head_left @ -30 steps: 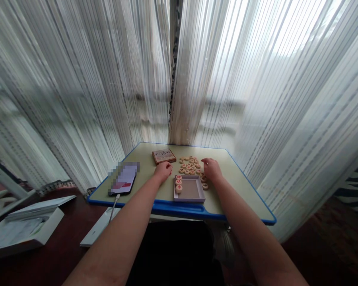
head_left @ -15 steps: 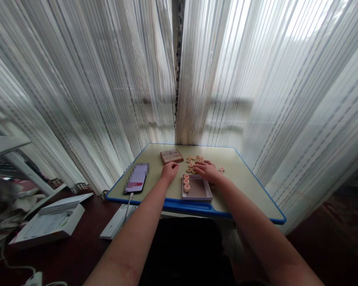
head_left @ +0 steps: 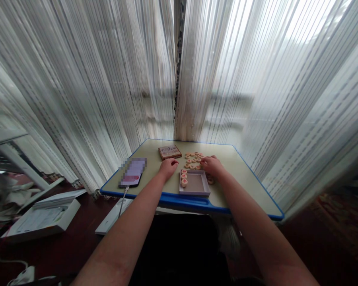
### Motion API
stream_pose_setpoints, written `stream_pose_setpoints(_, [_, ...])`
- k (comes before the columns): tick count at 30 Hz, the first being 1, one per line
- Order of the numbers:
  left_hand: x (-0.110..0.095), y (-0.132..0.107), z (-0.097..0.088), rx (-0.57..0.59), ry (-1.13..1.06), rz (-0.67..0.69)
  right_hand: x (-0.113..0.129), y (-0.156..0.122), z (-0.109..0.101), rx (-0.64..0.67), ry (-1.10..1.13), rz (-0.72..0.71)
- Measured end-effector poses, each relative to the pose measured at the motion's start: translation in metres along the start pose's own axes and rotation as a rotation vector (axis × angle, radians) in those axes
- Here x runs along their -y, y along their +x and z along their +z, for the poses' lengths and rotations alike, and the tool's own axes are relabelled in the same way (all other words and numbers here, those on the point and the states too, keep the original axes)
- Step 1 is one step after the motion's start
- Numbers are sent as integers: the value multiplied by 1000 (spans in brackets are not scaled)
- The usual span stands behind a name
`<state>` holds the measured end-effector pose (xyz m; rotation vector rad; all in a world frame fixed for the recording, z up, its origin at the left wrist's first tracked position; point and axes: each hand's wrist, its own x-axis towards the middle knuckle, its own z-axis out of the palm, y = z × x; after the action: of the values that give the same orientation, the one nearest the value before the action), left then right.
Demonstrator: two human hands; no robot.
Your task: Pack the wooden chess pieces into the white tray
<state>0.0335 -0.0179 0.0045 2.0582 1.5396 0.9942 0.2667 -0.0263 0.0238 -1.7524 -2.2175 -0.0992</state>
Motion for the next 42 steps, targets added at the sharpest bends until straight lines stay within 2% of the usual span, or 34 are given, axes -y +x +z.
stream_pose_setpoints(4, [-1,-5,-1,6,-45,28,-1,-3,-2,-28,-10,125])
stream_pose_setpoints(9, [-2,-10,-1,-27,-71,25,-1,-4,-3,-50,-9,199])
stream_pose_setpoints(18, [1,-10,-1,-38,-57,26,-6,-2,2,-70,65,213])
stream_pose_setpoints(25, [3,-8,0,-43,-57,25,-7,0,5,-118,131,171])
stream_pose_setpoints(29, [2,-7,1,-52,-55,14,0,-4,-8,-172,182,107])
stream_pose_setpoints(35, [1,-9,0,-34,-23,40,27,-32,-32,-240,644,-159])
stream_pose_setpoints(38, [0,-10,-1,-13,-11,64,41,-53,-24,-193,798,-270])
stream_pose_setpoints(42, [-1,-12,-2,13,7,91,53,-72,-7,-350,686,-226])
